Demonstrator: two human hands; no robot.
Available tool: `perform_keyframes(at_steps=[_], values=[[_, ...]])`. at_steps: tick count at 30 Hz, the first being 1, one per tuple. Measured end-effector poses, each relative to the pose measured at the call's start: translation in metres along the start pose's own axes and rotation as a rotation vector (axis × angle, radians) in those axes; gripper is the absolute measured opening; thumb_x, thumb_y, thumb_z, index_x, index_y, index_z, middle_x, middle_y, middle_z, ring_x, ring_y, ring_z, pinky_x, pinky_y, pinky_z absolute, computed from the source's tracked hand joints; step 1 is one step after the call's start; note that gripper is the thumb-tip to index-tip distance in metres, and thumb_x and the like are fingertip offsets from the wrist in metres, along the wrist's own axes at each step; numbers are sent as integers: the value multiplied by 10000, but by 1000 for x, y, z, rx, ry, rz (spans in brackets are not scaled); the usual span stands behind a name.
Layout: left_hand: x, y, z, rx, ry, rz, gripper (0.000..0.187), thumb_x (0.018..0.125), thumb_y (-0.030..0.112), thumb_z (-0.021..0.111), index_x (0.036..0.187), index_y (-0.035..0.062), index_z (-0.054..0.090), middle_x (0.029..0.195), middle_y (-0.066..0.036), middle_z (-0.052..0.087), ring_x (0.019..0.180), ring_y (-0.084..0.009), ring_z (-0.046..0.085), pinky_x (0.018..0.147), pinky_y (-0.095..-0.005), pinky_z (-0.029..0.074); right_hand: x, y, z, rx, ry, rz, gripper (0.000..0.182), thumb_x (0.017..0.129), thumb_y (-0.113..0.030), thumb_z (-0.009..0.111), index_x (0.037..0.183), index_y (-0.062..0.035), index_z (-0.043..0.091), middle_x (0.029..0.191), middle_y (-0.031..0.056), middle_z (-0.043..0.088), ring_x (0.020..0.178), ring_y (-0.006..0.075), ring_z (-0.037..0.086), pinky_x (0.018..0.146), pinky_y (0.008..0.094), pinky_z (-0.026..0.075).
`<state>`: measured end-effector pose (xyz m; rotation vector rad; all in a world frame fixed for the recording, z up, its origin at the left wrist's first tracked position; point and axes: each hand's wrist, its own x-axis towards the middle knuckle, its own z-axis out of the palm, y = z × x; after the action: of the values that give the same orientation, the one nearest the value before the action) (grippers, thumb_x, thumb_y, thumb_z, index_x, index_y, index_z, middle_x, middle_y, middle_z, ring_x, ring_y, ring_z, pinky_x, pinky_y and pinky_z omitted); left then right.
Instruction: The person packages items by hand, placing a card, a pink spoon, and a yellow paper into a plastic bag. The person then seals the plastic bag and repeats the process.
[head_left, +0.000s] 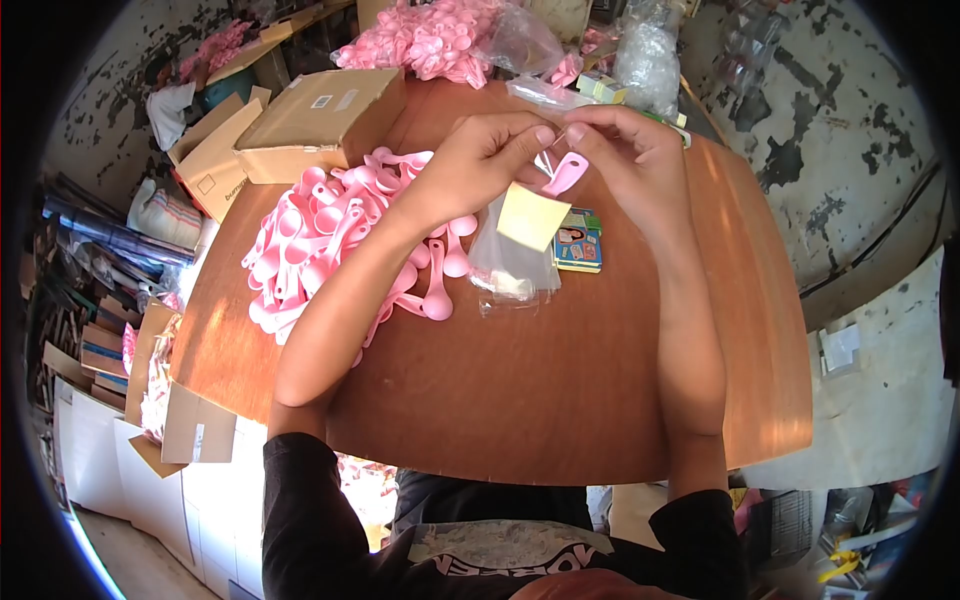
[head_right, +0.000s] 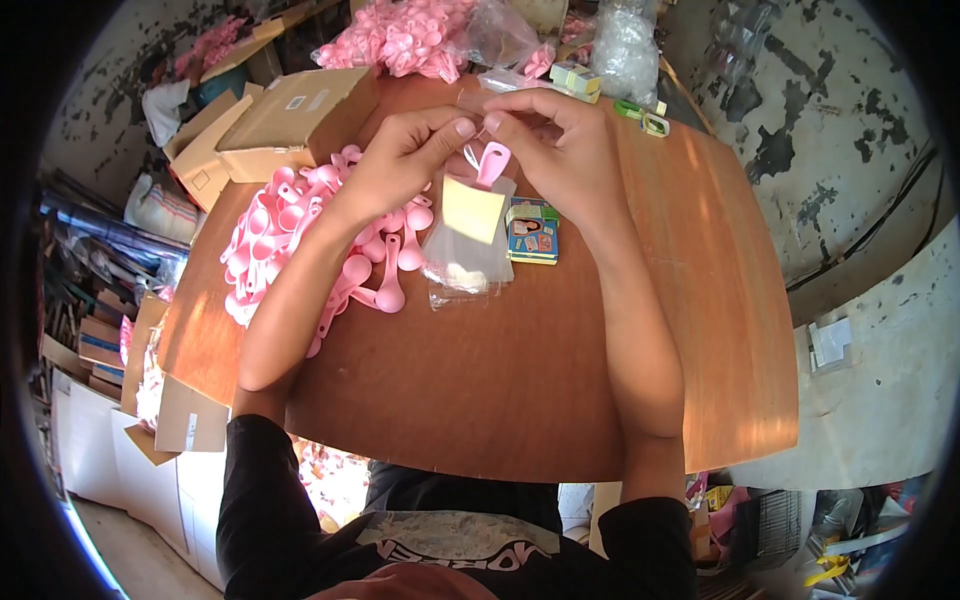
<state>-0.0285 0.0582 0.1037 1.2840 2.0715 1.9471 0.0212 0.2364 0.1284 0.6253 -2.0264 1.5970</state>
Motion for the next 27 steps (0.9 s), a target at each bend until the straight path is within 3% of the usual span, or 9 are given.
perform_keyframes(at_steps=[5,8,11,13,15,20,21,24,27], values=[[-7,20,0,348,-44,73,270,954,187,551,1119,-14,626,757,-5,611,624,-52,474,548,-235,401,0,-10,-8,-589,-34,-430,160,753,-80,711,909,-45,709,834,49,657,772,175,639,690,287,500],[-7,21,1,432,-92,112,249,923,126,584,1110,-34,618,717,-43,611,600,-56,479,556,-245,415,-2,-13,-10,-770,-71,-517,131,721,-97,712,848,-62,712,795,40,629,766,217,606,685,334,488],[-9,17,2,324,-162,150,232,916,86,577,1108,-38,615,750,-68,636,635,-69,528,600,-250,450,-6,-15,-5,-864,-92,-536,86,726,-99,697,800,-55,696,767,30,612,754,215,590,679,350,482],[-9,26,-1,429,-287,-65,232,916,56,567,1123,-40,607,848,-101,676,733,-81,577,664,-259,480,-7,-12,-3,-889,-102,-568,70,727,-90,687,787,-54,688,758,35,608,744,215,586,673,353,480],[-8,23,-2,403,-299,-27,241,919,52,562,1136,-45,599,887,-114,681,766,-87,585,692,-263,484,-6,-10,-4,-917,-109,-603,55,727,-82,678,774,-52,681,749,39,605,735,215,582,667,356,479],[-12,28,-4,306,-307,-6,272,929,48,546,1176,-61,578,978,-116,686,857,-96,594,765,-264,485,-5,-15,-15,-660,-87,-343,35,717,-40,643,740,-22,662,748,65,621,638,198,596,575,320,474],[-11,26,-5,243,-302,-24,275,930,44,543,1180,-63,578,995,-106,682,880,-96,591,784,-259,480,-2,-16,-19,-623,-92,-345,42,731,-32,653,759,-6,670,773,72,640,619,183,610,550,286,467],[-10,29,-4,122,-277,-54,274,935,42,534,1184,-60,582,1024,-89,675,919,-93,584,807,-251,475,-1,-20,-18,-470,16,-339,63,742,-26,670,799,-7,686,783,75,645,654,176,620,559,274,469],[-9,26,-5,74,-247,-56,266,942,50,526,1178,-56,590,1023,-79,673,926,-87,579,810,-247,473,-2,-26,-17,-480,-24,-416,77,746,-46,696,816,-13,694,791,73,647,681,180,623,591,287,479]])
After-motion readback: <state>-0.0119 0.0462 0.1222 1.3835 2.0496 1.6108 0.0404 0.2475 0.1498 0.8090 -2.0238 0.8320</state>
